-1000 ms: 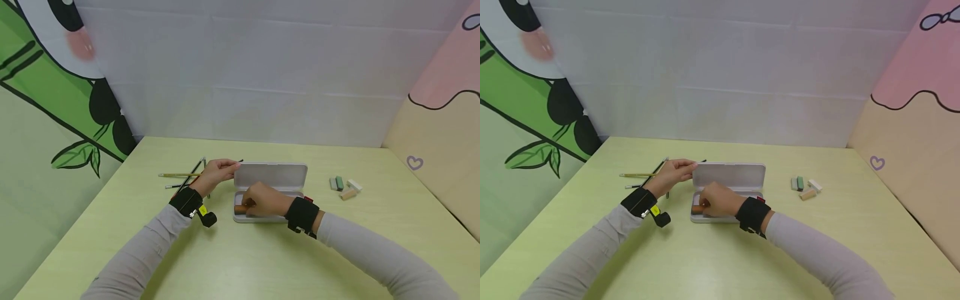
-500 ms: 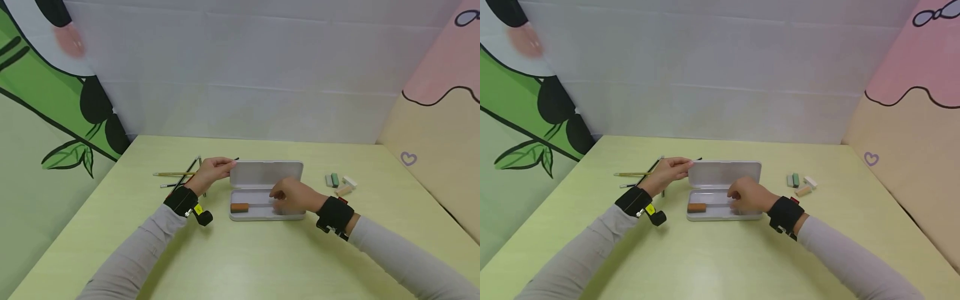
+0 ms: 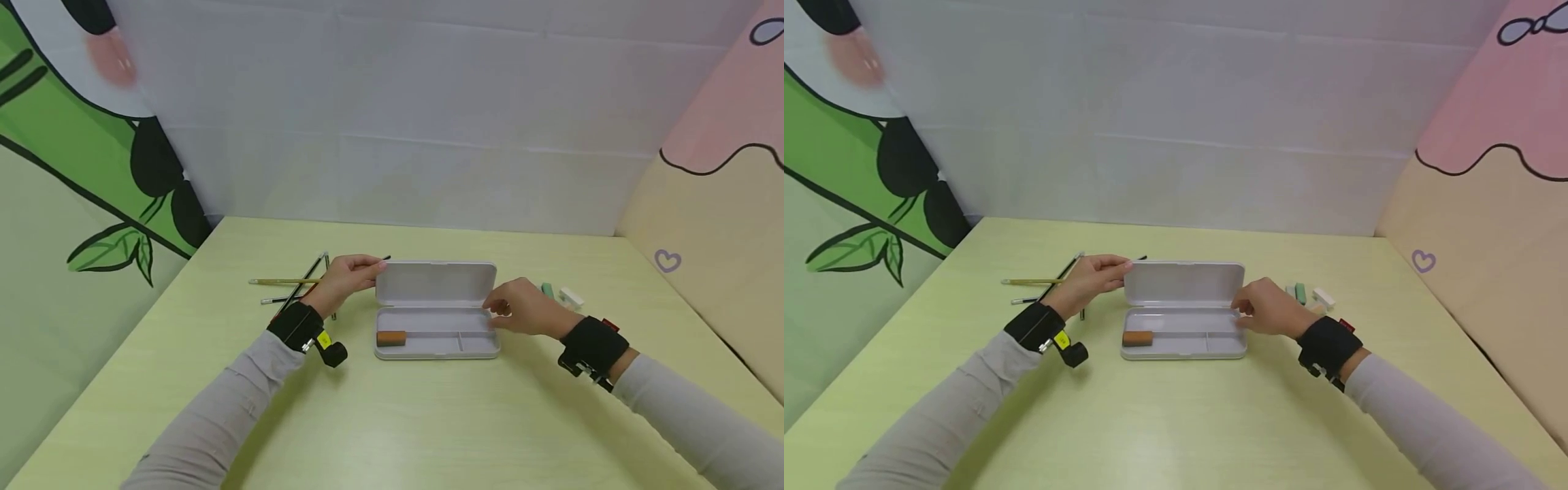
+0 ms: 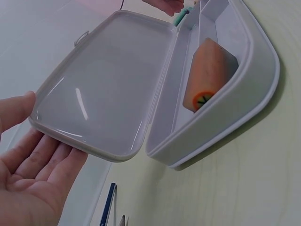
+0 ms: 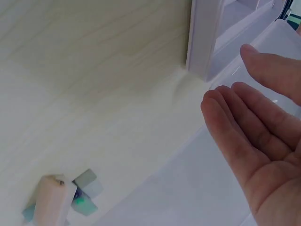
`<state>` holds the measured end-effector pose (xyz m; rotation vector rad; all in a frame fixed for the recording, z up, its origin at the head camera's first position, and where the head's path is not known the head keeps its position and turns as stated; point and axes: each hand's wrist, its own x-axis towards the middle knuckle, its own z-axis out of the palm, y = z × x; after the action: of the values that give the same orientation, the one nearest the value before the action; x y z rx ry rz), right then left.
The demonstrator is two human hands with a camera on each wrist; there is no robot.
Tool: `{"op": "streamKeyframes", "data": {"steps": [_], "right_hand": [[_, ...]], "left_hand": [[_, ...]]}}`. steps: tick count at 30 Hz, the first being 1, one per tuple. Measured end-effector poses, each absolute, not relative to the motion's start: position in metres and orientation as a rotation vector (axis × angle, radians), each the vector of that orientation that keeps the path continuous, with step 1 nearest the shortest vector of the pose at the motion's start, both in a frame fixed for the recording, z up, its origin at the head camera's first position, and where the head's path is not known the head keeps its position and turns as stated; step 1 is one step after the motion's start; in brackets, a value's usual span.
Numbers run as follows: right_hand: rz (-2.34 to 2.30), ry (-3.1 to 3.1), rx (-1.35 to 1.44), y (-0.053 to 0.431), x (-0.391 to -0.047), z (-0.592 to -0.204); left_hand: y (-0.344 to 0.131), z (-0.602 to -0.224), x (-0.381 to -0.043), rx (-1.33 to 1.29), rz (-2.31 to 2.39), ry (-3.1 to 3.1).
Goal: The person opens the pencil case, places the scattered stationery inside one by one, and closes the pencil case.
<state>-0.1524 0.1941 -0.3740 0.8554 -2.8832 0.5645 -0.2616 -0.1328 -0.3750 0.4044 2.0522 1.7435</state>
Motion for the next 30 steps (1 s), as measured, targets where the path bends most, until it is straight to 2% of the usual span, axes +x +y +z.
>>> {"op": "streamKeyframes", "data": {"steps": [4, 16, 25, 30], "right_hand": [[0.499, -2.908, 0.754, 0.209, -0.156, -0.369], [0.374, -2.943, 0.222, 0.252, -0.171, -0.37], [0.475, -3.053, -0.158, 0.265, -0.18, -0.375], [0.519, -3.059, -0.254, 0.263, -0.184, -0.375]], "left_hand": [[-0.133, -0.374, -0.262, 0.404, 1.744, 2.051], [-0.131, -0.37, -0.258, 0.382, 1.738, 2.069], [-0.131, -0.37, -0.257, 0.372, 1.746, 2.068], [-0.132, -0.371, -0.257, 0.383, 1.743, 2.068]]}}
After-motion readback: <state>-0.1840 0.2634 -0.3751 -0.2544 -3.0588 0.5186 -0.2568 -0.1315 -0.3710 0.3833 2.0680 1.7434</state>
